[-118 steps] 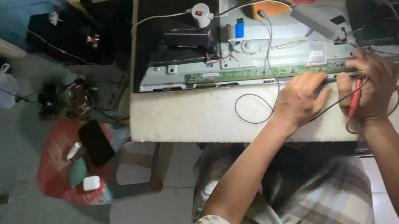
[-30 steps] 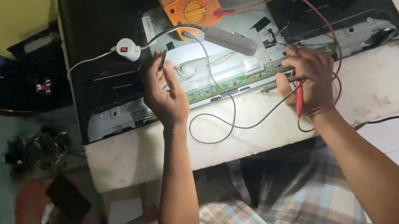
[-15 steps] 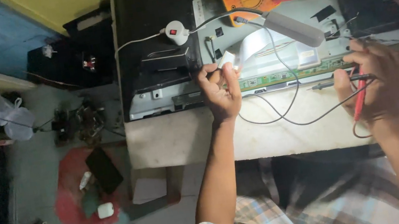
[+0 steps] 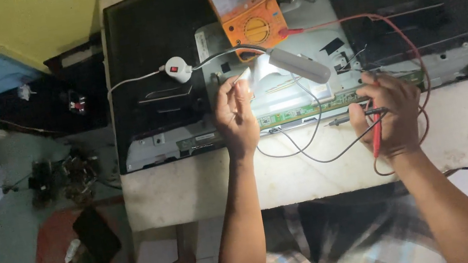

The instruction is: Using a multimeter to test electrical points on a circuit board inside a disassembled television for diagnostic purposes.

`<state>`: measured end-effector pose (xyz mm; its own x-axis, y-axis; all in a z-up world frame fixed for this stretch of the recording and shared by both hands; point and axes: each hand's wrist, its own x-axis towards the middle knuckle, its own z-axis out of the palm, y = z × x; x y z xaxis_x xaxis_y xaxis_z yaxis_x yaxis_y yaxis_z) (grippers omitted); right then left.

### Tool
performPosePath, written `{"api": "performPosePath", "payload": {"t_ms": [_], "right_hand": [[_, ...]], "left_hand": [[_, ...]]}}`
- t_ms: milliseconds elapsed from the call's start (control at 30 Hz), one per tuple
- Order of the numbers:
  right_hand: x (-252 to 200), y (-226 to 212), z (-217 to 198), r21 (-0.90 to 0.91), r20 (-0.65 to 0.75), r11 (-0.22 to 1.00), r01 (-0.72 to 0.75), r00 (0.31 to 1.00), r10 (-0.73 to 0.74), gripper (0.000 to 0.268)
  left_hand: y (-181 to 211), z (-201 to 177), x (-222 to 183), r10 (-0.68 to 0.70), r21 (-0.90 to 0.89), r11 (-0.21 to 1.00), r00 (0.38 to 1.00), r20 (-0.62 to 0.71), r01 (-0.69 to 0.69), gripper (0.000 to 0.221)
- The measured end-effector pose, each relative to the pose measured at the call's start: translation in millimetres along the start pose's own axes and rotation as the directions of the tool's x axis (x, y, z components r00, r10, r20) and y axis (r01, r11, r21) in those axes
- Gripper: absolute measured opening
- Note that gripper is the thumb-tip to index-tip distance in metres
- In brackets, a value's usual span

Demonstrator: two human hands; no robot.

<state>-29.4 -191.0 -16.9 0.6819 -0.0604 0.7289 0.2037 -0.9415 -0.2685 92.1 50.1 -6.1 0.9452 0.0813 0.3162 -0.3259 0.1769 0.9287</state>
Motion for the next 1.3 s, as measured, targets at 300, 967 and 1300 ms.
{"api": "performPosePath", "payload": {"t_ms": [300, 967, 1300], "right_hand": [[-10, 19, 14, -0.021, -0.065, 1.0, 0.017, 0.998, -0.019, 0.03], [-8, 17, 13, -0.024, -0.055, 0.999, 0.045, 0.997, -0.046, 0.026], [-6, 12, 11, -0.031, -0.043, 0.999, 0.012, 0.999, -0.014, 0.027]], "left_hand": [[-25, 23, 4, -0.063, -0.096, 0.992, 0.971, 0.231, 0.087, 0.028], [-29, 23, -10, 0.139, -0.145, 0.979, 0.99, -0.024, -0.141, 0.029], [-15, 24, -9, 0.133, -0.14, 0.981, 0.991, 0.007, -0.131, 0.035]]}}
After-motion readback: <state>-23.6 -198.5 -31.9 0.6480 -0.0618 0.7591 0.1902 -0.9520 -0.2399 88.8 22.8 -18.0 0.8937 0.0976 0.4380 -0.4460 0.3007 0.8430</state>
